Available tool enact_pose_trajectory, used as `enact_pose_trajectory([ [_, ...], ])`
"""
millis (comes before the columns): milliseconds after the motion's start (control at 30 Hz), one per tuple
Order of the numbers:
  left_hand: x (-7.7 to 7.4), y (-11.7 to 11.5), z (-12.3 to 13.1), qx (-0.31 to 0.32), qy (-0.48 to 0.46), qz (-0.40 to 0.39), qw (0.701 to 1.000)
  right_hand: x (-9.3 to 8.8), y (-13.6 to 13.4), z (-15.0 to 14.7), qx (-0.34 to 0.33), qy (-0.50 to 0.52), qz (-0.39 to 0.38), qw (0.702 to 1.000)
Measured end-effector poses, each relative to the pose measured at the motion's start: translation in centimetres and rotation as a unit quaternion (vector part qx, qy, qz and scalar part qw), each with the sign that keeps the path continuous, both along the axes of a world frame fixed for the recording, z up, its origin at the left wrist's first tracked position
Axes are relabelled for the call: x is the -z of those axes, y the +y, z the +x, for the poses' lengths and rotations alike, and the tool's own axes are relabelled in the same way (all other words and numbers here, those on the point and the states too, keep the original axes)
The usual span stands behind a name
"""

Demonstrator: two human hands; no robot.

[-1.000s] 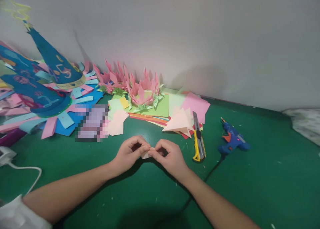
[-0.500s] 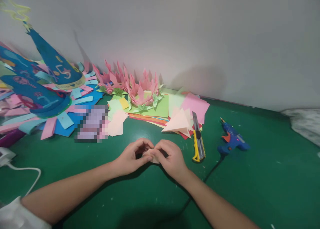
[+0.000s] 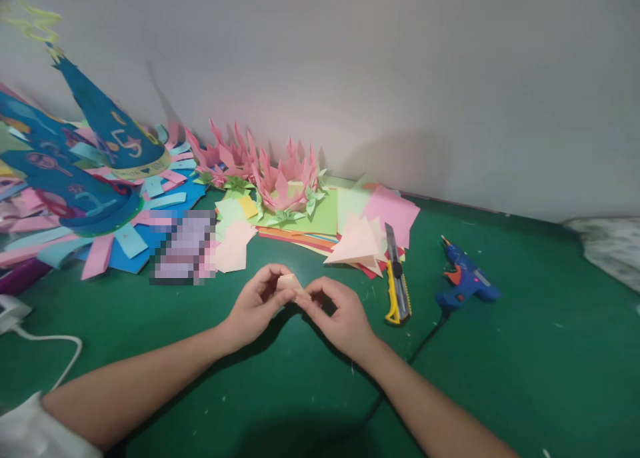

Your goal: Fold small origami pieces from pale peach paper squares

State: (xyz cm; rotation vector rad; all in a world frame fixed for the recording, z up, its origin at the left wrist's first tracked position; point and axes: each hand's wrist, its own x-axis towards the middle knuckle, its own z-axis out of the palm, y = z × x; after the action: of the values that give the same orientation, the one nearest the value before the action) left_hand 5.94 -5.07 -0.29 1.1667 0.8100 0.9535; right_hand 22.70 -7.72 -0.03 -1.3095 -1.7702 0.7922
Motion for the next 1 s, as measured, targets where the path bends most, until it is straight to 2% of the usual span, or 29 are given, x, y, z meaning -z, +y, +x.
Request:
enact_pose_trajectory([
  [133,0.26,0.03,-0.08,0.023,0.016,0.021,0.999,0.13,0.04,0.25,0.011,0.007,0.011,1.0],
  [333,0.31,-0.01,0.0,0.03,0.118,0.073,0.99,0.25,0.0,0.39,0.012,0.032,0.009,0.999],
  [500,-0.03,-0.17,0.05,0.061,0.076,0.002,0.995,-0.04,-0.03,0.21,0.002,0.003,0.023,1.0],
  [800,0.0,-0.54,0.37,0.01,0.077,0.029,0.997,0.21,-0.12,0.14,0.032,0.021,0.043,0.998],
  [1000,0.12,-0.65,0.76,-0.011,0.055,-0.076,0.996,0.5,-0.08,-0.04,0.056,0.025,0.029,0.998],
])
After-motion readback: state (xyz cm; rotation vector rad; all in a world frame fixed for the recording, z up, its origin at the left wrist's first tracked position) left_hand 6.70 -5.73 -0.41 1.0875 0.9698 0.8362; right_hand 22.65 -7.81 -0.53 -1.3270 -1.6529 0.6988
